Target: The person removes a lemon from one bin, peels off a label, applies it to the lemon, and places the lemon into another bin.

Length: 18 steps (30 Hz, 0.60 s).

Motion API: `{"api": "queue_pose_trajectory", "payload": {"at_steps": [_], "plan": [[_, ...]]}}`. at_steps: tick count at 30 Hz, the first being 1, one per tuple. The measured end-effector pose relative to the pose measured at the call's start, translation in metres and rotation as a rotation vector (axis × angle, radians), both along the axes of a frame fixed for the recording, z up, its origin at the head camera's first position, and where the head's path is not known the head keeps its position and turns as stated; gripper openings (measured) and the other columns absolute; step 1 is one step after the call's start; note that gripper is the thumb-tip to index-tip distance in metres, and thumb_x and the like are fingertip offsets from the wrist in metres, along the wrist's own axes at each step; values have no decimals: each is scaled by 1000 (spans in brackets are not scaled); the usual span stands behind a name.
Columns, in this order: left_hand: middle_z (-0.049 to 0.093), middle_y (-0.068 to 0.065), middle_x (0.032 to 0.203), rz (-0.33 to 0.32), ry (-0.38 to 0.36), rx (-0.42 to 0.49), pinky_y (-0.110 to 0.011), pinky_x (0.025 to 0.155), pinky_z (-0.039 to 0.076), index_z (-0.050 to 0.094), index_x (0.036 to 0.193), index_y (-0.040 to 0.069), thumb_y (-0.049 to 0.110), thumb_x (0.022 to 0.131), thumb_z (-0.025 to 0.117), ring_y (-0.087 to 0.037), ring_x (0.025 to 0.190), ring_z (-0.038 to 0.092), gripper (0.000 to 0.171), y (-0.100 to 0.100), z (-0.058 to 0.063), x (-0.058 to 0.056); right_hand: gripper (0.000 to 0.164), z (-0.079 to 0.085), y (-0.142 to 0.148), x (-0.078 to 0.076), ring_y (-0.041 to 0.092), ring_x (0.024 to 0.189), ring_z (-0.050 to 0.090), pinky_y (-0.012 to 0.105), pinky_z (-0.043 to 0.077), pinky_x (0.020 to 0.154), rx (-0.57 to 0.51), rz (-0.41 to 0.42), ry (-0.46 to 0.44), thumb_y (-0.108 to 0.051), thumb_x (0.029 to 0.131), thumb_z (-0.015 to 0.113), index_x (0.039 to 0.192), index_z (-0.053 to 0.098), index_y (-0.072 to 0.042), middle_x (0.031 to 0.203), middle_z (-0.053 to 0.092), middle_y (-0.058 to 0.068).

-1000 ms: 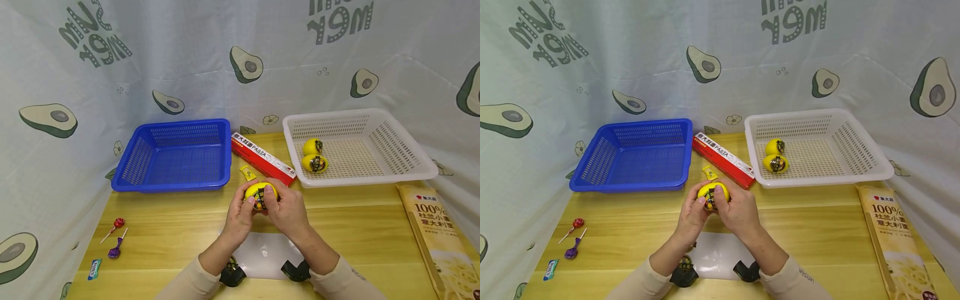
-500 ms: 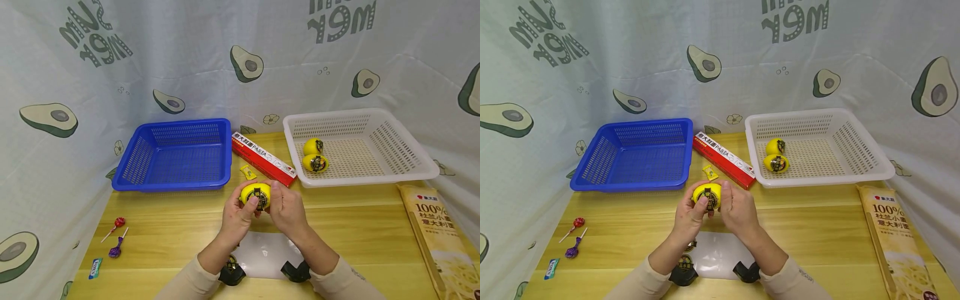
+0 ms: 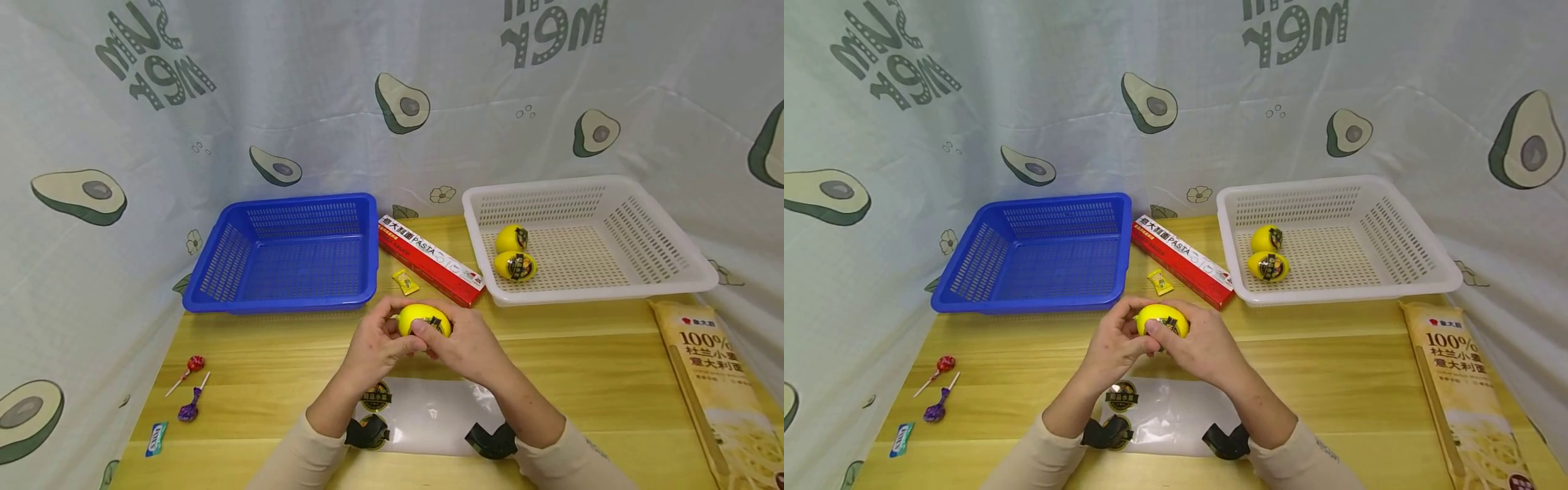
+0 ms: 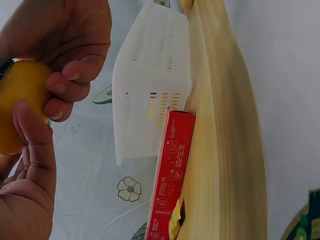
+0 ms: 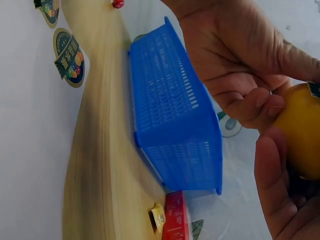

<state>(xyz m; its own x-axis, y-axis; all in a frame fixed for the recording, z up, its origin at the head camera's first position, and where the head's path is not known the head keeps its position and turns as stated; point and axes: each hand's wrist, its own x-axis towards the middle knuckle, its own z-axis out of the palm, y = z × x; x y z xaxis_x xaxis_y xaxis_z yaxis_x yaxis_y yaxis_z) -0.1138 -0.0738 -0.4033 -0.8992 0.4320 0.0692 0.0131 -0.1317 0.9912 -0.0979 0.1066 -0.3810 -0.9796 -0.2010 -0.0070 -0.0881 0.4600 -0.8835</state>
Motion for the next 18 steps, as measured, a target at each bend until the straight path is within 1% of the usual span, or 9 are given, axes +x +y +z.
{"api": "queue_pose_trajectory", "payload": {"at_steps": [4,6,9,14,18], "plan": [[63,-27,116,-17,62,0,-18,65,53,55,134,0,47,77,80,-8,79,63,79,-3,0,0,32,0,1,1,15,60,65,29,55,55,-19,19,27,-34,101,64,129,67,-18,78,66,2],[62,-28,116,-21,77,8,-18,66,53,55,135,1,44,81,79,-8,80,63,74,-3,0,-1,34,0,2,2,14,61,66,29,58,57,-38,28,47,-33,104,60,132,66,-15,83,67,5],[62,-30,116,-27,88,14,-18,67,53,54,137,0,43,84,77,-9,81,61,72,-4,1,-1,36,1,3,2,12,62,68,29,60,60,-83,41,52,-31,107,53,136,64,-12,91,69,9],[63,-32,116,-28,108,-16,-18,68,53,55,138,0,47,86,74,-8,82,61,73,-5,0,-3,40,1,5,0,12,63,69,28,61,60,-135,45,20,-29,111,45,135,63,-3,94,69,15],[62,-30,109,-30,117,-39,-18,67,52,54,139,0,44,91,72,-8,80,60,68,-7,-1,-6,45,1,5,-3,17,61,69,30,61,60,-170,35,-37,-31,112,39,135,63,-1,94,69,19]]}}
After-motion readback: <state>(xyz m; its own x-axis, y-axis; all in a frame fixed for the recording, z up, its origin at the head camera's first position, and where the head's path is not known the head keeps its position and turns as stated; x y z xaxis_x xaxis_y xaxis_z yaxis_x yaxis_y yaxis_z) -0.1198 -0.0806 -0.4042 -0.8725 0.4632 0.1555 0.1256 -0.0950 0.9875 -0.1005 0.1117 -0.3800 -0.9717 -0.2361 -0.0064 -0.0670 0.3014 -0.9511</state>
